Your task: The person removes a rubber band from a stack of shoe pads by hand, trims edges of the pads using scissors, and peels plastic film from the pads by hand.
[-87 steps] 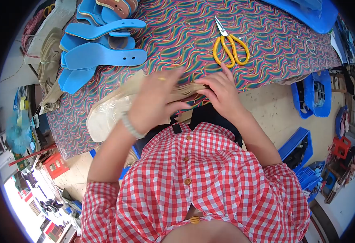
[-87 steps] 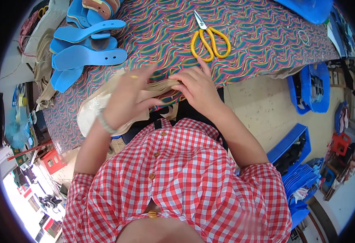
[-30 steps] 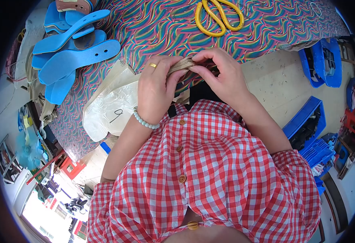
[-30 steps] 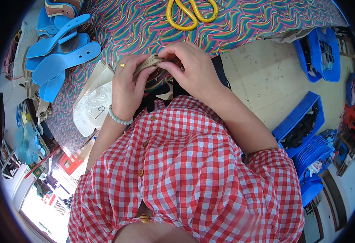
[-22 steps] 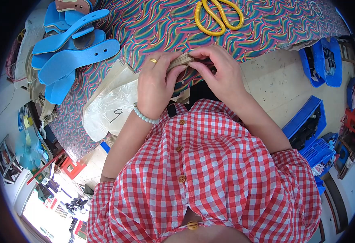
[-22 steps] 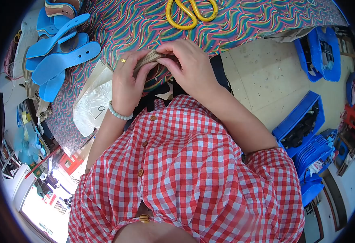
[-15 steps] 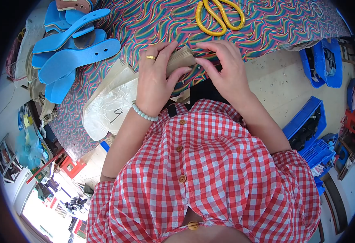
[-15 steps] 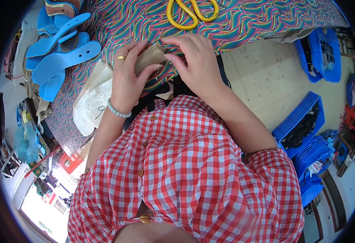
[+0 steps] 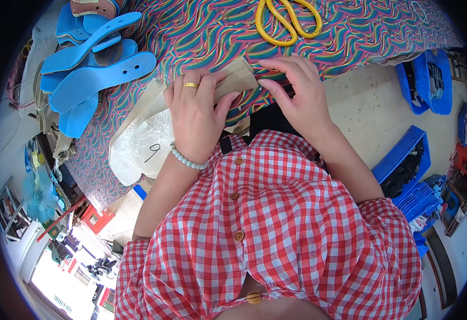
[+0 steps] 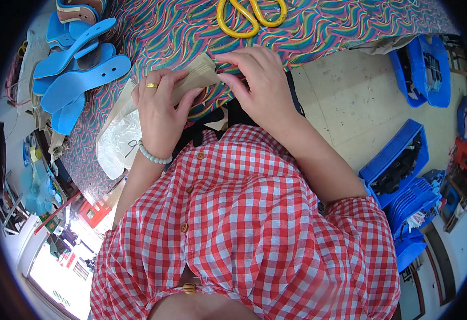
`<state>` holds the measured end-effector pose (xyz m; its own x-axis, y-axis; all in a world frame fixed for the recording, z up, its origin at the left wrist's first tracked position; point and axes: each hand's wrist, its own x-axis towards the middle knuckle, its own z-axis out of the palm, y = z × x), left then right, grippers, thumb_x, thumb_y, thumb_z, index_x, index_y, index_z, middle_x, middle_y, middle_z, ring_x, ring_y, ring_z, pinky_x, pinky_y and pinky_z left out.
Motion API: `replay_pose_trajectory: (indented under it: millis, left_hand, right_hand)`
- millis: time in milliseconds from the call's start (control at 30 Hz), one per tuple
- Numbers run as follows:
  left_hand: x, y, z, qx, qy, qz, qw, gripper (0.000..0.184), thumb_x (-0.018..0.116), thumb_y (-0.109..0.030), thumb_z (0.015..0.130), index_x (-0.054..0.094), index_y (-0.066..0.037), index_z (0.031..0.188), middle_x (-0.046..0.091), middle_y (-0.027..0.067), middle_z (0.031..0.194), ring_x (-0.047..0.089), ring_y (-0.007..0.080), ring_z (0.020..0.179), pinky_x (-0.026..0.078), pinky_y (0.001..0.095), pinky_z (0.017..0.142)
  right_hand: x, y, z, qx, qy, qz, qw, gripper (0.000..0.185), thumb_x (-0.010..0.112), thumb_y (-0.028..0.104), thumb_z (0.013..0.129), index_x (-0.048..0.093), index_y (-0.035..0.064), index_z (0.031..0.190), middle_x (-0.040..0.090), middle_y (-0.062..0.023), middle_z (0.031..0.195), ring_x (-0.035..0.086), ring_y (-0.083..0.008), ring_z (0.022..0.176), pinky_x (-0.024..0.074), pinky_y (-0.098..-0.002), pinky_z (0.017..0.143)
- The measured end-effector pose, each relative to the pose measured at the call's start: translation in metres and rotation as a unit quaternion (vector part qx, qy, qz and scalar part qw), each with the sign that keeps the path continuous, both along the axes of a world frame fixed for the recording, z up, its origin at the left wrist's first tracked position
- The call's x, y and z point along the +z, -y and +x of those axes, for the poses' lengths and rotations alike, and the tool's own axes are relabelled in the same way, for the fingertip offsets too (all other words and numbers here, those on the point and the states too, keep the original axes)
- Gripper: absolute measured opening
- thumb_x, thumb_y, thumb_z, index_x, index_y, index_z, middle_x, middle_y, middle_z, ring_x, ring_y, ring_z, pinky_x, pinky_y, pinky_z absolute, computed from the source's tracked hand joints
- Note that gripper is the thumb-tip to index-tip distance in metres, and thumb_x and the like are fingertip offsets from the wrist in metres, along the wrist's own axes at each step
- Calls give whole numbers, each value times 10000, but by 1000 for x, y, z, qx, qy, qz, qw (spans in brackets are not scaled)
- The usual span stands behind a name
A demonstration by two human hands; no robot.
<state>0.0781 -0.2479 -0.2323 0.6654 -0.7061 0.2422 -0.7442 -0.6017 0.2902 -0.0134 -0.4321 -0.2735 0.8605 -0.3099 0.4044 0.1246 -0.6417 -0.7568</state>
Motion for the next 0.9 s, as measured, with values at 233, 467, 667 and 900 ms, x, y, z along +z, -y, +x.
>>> replay_pose_trajectory:
  millis: [233, 467, 667, 900]
  left_hand:
    - [-2, 0, -2, -10, -1, -6, 1000, 355, 804, -196, 755, 640, -98, 1054, 623, 62, 1032, 578, 259, 998, 375, 403, 886]
    - [-7, 0, -4, -12, 17, -23, 1000, 355, 802, -186, 754, 642, -104, 1060, 619, 59, 1030, 580, 250, 996, 373, 395, 889]
    - [-8, -1, -5, -13, 15, -26, 999, 360, 795, -176, 758, 653, -119, 1084, 611, 54, 1025, 573, 249, 987, 373, 399, 892]
    - [-12, -3, -6, -17, 18, -48, 999, 364, 797, -147, 751, 669, -142, 1092, 610, 41, 1024, 573, 241, 975, 380, 393, 887]
  right_hand:
    - [-3, 0, 0, 10, 10, -21, 1000, 318, 742, 135, 806, 661, 105, 1111, 637, -67, 1006, 582, -277, 971, 437, -405, 873]
    - [-6, -7, 0, 15, 1, -95, 995, 349, 749, 158, 794, 670, 106, 1130, 617, -46, 1075, 556, -255, 1081, 394, -451, 992]
    - [-9, -8, -1, 20, 11, -84, 996, 274, 749, 162, 793, 691, 120, 1058, 615, -31, 1048, 552, -245, 1097, 363, -473, 1044]
    - [-4, -7, -3, 41, 13, -78, 996, 141, 710, 164, 838, 710, 142, 977, 630, -14, 1004, 557, -242, 1092, 348, -486, 1061]
